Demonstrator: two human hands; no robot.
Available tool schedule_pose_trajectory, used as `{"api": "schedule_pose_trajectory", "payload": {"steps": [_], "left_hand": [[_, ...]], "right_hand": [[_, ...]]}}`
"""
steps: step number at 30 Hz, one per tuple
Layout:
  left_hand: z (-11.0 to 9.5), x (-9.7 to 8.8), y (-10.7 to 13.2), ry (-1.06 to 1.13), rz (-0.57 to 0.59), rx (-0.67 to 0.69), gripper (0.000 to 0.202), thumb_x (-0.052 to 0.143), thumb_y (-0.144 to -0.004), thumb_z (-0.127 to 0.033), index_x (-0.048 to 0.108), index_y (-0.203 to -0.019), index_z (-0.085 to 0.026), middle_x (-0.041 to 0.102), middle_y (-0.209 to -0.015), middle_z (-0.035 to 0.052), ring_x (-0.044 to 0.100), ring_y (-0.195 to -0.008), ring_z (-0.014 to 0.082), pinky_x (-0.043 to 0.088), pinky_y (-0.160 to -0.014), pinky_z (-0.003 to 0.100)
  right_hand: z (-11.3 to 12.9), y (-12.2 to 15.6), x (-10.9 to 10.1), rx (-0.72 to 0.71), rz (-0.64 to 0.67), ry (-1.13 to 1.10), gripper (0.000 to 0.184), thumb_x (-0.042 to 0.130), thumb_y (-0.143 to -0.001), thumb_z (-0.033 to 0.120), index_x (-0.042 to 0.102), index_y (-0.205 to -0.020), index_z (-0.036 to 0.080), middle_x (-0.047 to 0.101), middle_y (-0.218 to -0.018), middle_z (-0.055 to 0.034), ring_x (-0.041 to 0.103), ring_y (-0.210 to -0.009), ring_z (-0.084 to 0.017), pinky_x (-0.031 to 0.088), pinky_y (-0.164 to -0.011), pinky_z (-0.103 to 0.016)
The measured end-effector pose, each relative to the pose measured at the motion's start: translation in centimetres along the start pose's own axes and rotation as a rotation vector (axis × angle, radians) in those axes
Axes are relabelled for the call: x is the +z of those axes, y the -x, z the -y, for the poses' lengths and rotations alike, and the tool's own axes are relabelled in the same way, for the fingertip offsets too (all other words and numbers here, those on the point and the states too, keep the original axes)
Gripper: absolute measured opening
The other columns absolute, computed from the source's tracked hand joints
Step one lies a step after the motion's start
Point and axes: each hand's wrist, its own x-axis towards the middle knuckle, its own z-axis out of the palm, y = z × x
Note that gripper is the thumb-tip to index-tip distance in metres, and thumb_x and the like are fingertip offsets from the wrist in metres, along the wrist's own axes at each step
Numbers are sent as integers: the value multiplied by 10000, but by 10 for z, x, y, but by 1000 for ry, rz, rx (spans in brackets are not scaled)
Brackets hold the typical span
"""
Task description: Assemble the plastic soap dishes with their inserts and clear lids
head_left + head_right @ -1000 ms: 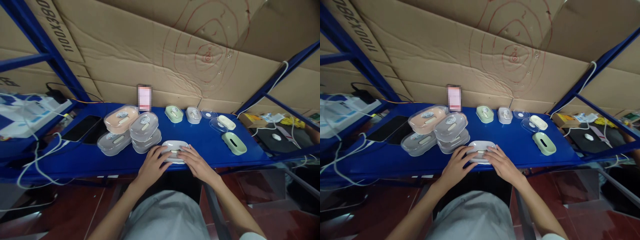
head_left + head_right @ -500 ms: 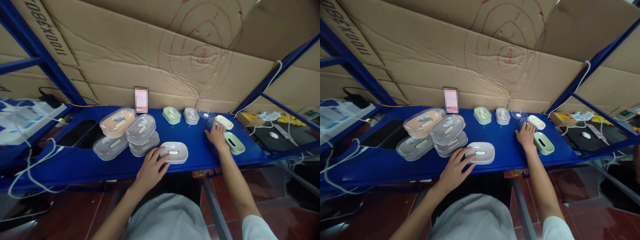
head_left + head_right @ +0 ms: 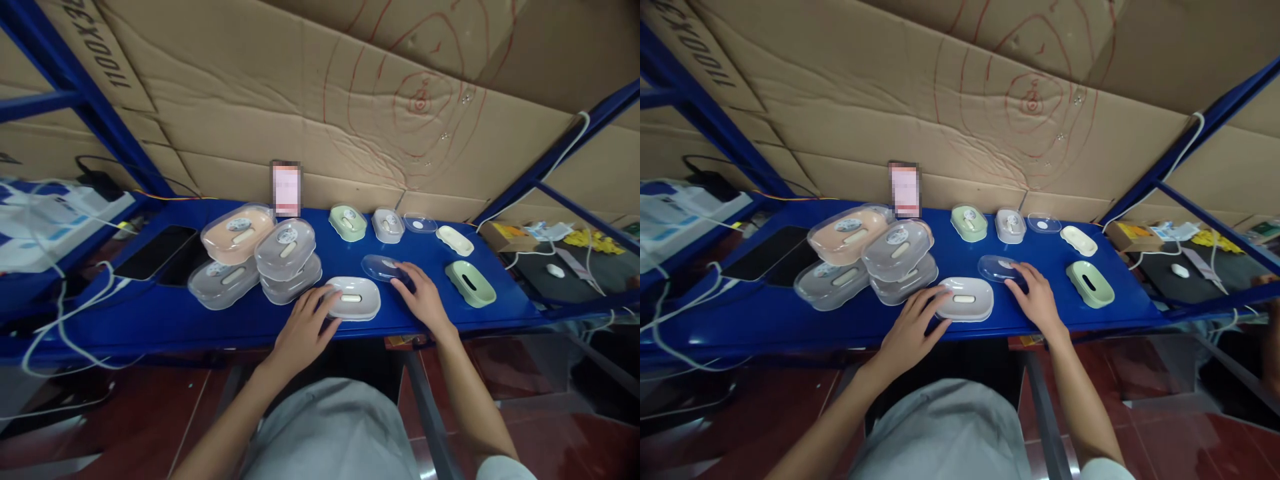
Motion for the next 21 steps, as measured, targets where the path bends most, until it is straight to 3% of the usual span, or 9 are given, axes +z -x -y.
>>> {"api": "schedule_pose_trajectory", "payload": {"steps": [3,5,9,12,16,21], "left_hand": [[2,2,2,47,-17,-49,583,579,-1066,-316,375,-1612,-308,528,-1564,113,516,-1453,290,456,-1218,512],[4,5,3,62,-33,-87,657,601,-1056,-328,311,-1646,-322,467,-1615,125,486,-1496,297,470,-1212,491],[8,9,5,61,-41,-71,697,607,-1056,-348,267,-1665,-343,356,-1696,137,415,-1559,315,462,-1224,496],[8,10,5,76,-53,-66,611,601,-1056,-336,357,-1616,-329,347,-1700,140,426,-1555,317,469,-1218,506],[7,8,4,93,-57,-92,507,617,-1041,-316,468,-1525,-289,373,-1696,140,435,-1555,312,468,-1221,496],[8,8,4,14,-6,-56,506,558,-1074,-351,447,-1563,-282,387,-1716,132,445,-1554,306,443,-1231,495]], "right_hand": [[30,9,3,-75,-29,-49,457,584,-1046,580,681,-1379,282,688,-1373,-117,643,-1299,-322,505,-1137,-544],[50,17,7,-159,14,-46,469,598,-1055,535,635,-1458,297,663,-1379,-126,617,-1336,-322,509,-1135,-550],[75,32,15,-378,157,-55,566,577,-1084,424,441,-1630,360,457,-1629,-122,343,-1598,-344,447,-1219,-591],[79,38,21,-456,160,-65,606,545,-1096,332,358,-1672,363,355,-1725,-91,195,-1655,-348,421,-1246,-617],[75,42,29,-503,72,-27,629,557,-1083,256,365,-1666,392,505,-1628,-85,340,-1602,-343,436,-1237,-628],[74,51,35,-435,6,38,714,612,-1067,334,284,-1700,378,600,-1490,-127,537,-1427,-345,495,-1168,-578]]}}
